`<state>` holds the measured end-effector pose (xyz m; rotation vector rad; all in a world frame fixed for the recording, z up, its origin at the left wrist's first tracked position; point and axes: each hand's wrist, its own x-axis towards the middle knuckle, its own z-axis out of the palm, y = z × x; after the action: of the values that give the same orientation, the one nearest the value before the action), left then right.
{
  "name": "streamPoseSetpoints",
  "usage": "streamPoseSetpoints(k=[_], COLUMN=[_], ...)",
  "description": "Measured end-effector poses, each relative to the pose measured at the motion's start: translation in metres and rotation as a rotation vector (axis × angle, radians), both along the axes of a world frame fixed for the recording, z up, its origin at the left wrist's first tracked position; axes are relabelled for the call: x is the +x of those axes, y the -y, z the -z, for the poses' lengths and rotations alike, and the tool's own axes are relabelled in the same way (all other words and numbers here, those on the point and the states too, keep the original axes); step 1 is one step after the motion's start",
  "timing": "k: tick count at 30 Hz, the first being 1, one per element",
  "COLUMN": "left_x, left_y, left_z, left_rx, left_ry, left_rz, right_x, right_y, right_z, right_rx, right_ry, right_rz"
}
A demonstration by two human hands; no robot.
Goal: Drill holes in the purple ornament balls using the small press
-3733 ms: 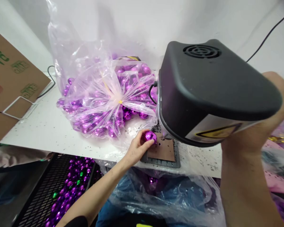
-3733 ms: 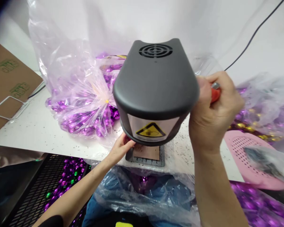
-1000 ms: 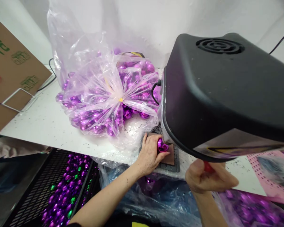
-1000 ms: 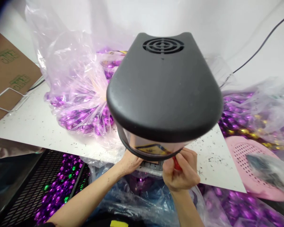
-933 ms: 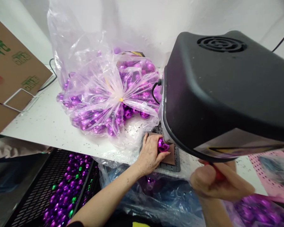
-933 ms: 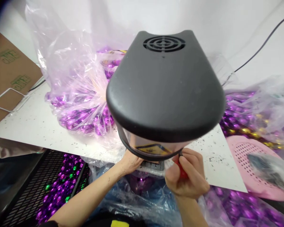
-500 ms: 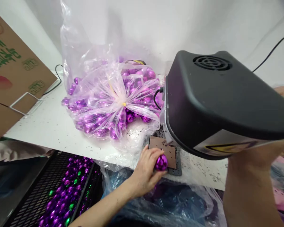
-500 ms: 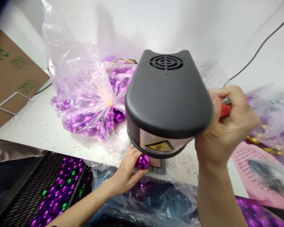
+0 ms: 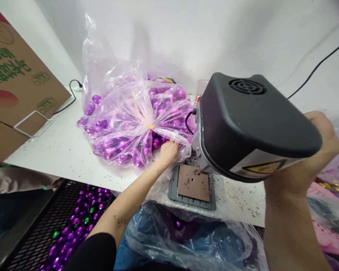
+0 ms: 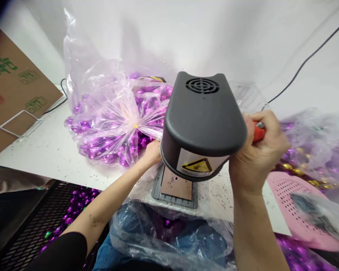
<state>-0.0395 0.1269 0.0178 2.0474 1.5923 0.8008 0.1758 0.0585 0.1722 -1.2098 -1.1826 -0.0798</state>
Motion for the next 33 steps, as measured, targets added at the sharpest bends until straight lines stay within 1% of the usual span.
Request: streamPoseSetpoints(k=[1, 3, 5, 6, 8, 10, 13, 15, 16, 18, 21, 25, 30, 33], left_x=[0.002, 0.000, -0.009, -0.016, -0.031, -0.043, -0.050, -0.048, -0.045, -0.038, -0.027, -0.012, 0.000, 0.007], left_y=[-0.006, -0.005, 0.006, 0.013, 0.030, 0.048, 0.073, 0.086, 0.090, 0.096, 0.099, 0.102, 0.108, 0.111], left_z=[0.003, 0.009, 0.012, 0.012, 0.008, -0.001, -0.015, -0.019, -0.019, -0.017, -0.009, 0.000, 0.008, 0.011], left_rx=[-0.021, -0.055, -0.076, -0.083, -0.100, -0.174, -0.425, -0.577, -0.621, -0.649, -0.587, -0.414, -0.208, -0.049], left_ry=[-0.011, -0.034, -0.001, 0.056, 0.264, 0.534, 0.853, 0.963, 0.988, 0.976, 0.855, 0.700, 0.359, 0.231], left_rz=[0.000, -0.002, -0.032, -0.049, -0.062, -0.032, 0.054, 0.106, 0.128, 0.152, 0.164, 0.200, 0.160, 0.185], right_x=[0.000, 0.000, 0.000, 0.000, 0.000, 0.000, 0.000, 0.000, 0.000, 0.000, 0.000, 0.001, -0.001, -0.001], right_y=[0.001, 0.003, 0.004, 0.004, 0.003, 0.000, -0.001, -0.001, 0.000, 0.001, 0.002, 0.001, 0.002, 0.003], right_z=[0.000, -0.001, -0.002, -0.002, -0.002, -0.001, 0.000, 0.000, -0.001, -0.001, 0.000, 0.002, 0.001, 0.001], right_rx=[0.002, -0.013, -0.045, -0.052, -0.040, -0.010, 0.007, 0.011, 0.011, 0.008, 0.000, -0.013, -0.002, 0.000], right_ry=[-0.004, -0.015, -0.011, -0.005, -0.008, -0.024, -0.023, -0.003, 0.005, 0.013, 0.014, 0.003, 0.030, 0.039], right_rz=[-0.007, -0.029, -0.036, -0.036, -0.034, -0.041, -0.046, -0.049, -0.052, -0.055, -0.062, -0.077, -0.055, -0.054])
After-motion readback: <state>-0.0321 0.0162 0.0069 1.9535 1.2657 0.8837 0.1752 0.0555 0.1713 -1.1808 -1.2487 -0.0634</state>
